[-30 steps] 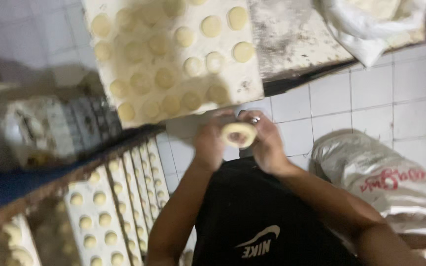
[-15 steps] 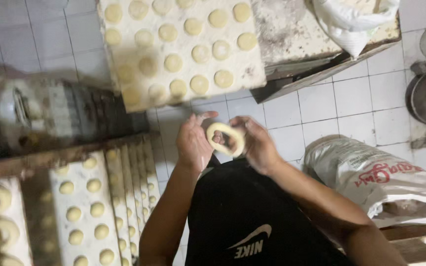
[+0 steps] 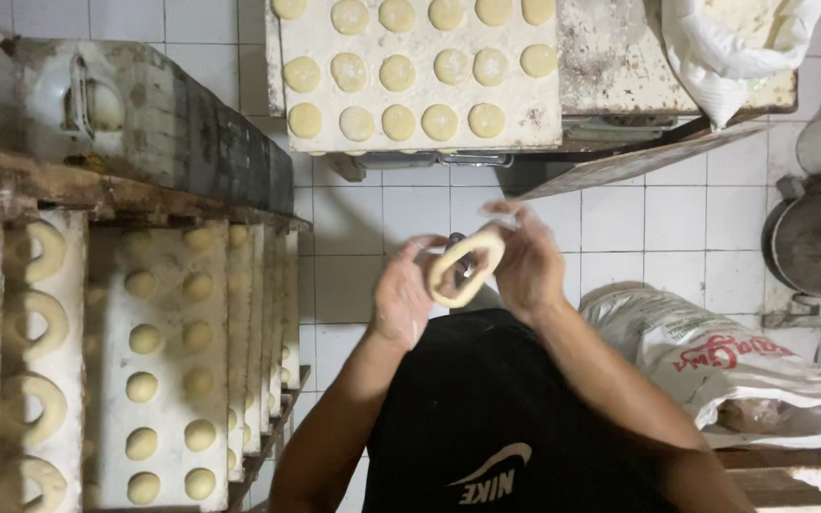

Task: The person takes rounds of dough from a board, shapes them into rings by hand, and places the shaped rings onto wooden trays. The person then picks up a full tray of dough rings and slides it into a large wooden rack before beginning the process again with a new piece of dough.

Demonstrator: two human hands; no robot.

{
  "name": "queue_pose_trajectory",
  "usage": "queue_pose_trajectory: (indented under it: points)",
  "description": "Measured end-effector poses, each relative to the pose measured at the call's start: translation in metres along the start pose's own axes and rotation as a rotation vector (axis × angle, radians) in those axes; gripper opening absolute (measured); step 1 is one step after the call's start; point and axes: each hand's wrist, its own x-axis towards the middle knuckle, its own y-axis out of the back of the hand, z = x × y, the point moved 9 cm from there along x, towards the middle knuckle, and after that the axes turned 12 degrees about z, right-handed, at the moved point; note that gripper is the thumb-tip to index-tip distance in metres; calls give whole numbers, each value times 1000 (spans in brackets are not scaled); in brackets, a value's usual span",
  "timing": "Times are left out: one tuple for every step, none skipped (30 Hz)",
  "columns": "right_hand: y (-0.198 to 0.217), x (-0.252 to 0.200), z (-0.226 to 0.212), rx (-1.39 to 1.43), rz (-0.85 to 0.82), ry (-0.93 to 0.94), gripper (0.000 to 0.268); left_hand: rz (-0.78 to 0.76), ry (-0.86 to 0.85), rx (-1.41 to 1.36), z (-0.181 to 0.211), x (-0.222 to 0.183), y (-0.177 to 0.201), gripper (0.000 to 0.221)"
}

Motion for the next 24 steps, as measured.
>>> queue_pose_trajectory:
  points:
    - [-1,1,2,56,28,10,51,2,-4,-4,2,1,5,60]
    - [-1,1,4,120,59,25,52,-8,-18,-37,10,4,13,59]
    - [-2,2,6,123,59,28,52,-17,-31,-70,15,6,17,57]
    - [-3,2,11,44,42,14,52,-18,-22,-66,11,6,17,57]
    - [-4,2,15,-35,24,0,53,-18,-27,26,5,5,15,59]
    - [-2,3,14,-35,27,-3,53,-14,-36,112,1,5,12,61]
    - [1,6,0,53,21,90,53,-13,-32,112,2,8,11,61]
    - [3,7,-11,144,17,187,54,50,16,115,1,14,16,59]
    - [2,6,-8,149,21,186,54,112,64,118,0,17,19,57]
    - [0,3,8,76,46,79,55,110,76,125,2,17,18,57]
    - [1,2,20,5,71,-29,58,66,30,127,11,16,13,57]
    - [4,10,12,8,69,-28,58,24,-30,126,20,20,8,58]
    - [12,20,-14,83,65,100,56,24,-32,130,19,28,3,58]
    - [19,22,-31,158,72,216,54,45,28,125,9,33,0,56]
    - [18,20,-24,162,77,206,54,67,87,120,0,36,-1,54]
    - [7,17,-6,88,23,109,56,64,97,127,3,42,-1,54]
    - [-1,17,6,15,-32,10,59,46,68,112,13,48,0,54]
    - [6,29,-4,16,-34,8,59,33,27,91,21,55,-3,54]
    - [26,46,-33,132,55,135,56,36,26,93,17,62,-8,54]
    - [43,54,-53,249,146,248,54,-15,61,128,7,62,-19,53]
    - [39,55,-47,252,145,233,54,-66,96,162,-1,64,-28,51]
    - [22,56,-30,159,79,135,54,-64,99,170,7,75,-29,51]
    - [11,59,-18,66,13,36,53,-18,40,165,26,89,-24,52]
    - [17,68,-26,70,14,35,53,29,-19,156,38,100,-22,52]
